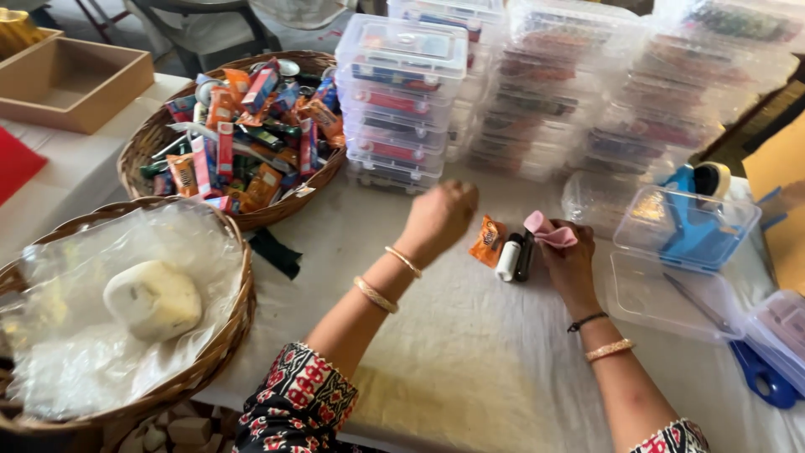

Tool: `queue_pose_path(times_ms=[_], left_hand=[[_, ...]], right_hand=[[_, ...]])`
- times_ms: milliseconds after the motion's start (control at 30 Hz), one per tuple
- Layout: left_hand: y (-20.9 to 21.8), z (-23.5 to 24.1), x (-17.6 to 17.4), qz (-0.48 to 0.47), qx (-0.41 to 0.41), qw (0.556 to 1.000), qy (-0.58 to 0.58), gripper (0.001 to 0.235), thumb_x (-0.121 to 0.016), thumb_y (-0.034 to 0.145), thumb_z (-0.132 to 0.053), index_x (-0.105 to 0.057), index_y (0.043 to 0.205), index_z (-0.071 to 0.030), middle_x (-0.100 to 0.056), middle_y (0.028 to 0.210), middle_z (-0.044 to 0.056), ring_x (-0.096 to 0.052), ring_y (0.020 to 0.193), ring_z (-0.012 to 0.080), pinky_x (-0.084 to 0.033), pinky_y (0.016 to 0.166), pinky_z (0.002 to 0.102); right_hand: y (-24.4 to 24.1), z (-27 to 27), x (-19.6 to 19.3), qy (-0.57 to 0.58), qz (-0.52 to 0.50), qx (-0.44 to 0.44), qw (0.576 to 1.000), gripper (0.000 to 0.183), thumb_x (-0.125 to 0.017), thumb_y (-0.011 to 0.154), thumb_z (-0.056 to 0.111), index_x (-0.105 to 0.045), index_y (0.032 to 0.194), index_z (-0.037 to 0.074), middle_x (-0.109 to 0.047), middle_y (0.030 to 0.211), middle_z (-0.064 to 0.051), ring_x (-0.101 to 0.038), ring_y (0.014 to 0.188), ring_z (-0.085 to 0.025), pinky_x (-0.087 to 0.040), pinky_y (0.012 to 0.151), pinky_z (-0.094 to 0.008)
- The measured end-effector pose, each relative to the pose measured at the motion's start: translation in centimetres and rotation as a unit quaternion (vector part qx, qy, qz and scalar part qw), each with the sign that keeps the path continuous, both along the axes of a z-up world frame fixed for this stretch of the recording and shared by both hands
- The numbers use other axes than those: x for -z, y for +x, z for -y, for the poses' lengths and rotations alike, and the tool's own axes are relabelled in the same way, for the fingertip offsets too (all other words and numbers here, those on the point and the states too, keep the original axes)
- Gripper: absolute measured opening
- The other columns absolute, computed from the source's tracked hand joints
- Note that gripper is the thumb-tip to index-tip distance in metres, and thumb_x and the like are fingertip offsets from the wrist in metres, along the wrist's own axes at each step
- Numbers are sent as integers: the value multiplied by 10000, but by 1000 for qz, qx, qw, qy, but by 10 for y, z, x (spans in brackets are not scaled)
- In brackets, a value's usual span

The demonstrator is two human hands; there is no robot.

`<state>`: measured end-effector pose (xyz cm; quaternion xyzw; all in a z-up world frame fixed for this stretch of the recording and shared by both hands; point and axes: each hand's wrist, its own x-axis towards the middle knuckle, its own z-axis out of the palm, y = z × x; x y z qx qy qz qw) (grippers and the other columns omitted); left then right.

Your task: The person organizes various hygiene and confectionery items on a table, placing them into a plastic bag and then into a small clear plastic storage container.

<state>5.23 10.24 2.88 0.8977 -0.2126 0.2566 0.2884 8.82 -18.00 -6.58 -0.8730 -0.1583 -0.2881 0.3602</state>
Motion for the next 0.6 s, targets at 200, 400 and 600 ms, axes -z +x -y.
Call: queue_pose_path(times_ms=[200, 400, 600], left_hand=[[18, -107, -49, 68, -335, 939, 30, 233, -522, 1058, -212, -652, 893, -112, -707, 836, 138, -707, 730, 336, -565, 598, 463], [58, -196, -12, -38, -463, 885, 35, 114, -602, 983, -203, -689, 1003, -131, -742, 984, 186, -720, 928, 395, -568, 766, 513], [68, -220, 14, -177, -487, 855, 39, 512, -744, 821, -187, -506, 1272, -145, -697, 1112, 209, -676, 1061, 393, -525, 885, 494]], right_hand=[[5, 1, 4, 9, -50, 7, 999, 310, -750, 904, 144, -693, 1200, 70, -579, 1146, -162, -488, 1113, -354, -452, 906, -460], [-4, 0, -15, 120, 8, -16, 993, 290, -711, 974, 205, -629, 1189, 28, -682, 1138, -155, -667, 1052, -302, -515, 903, -403], [-3, 1, -18, 178, -24, 24, 983, 329, -728, 962, 231, -597, 1188, 31, -708, 1054, -157, -699, 971, -290, -532, 839, -401]])
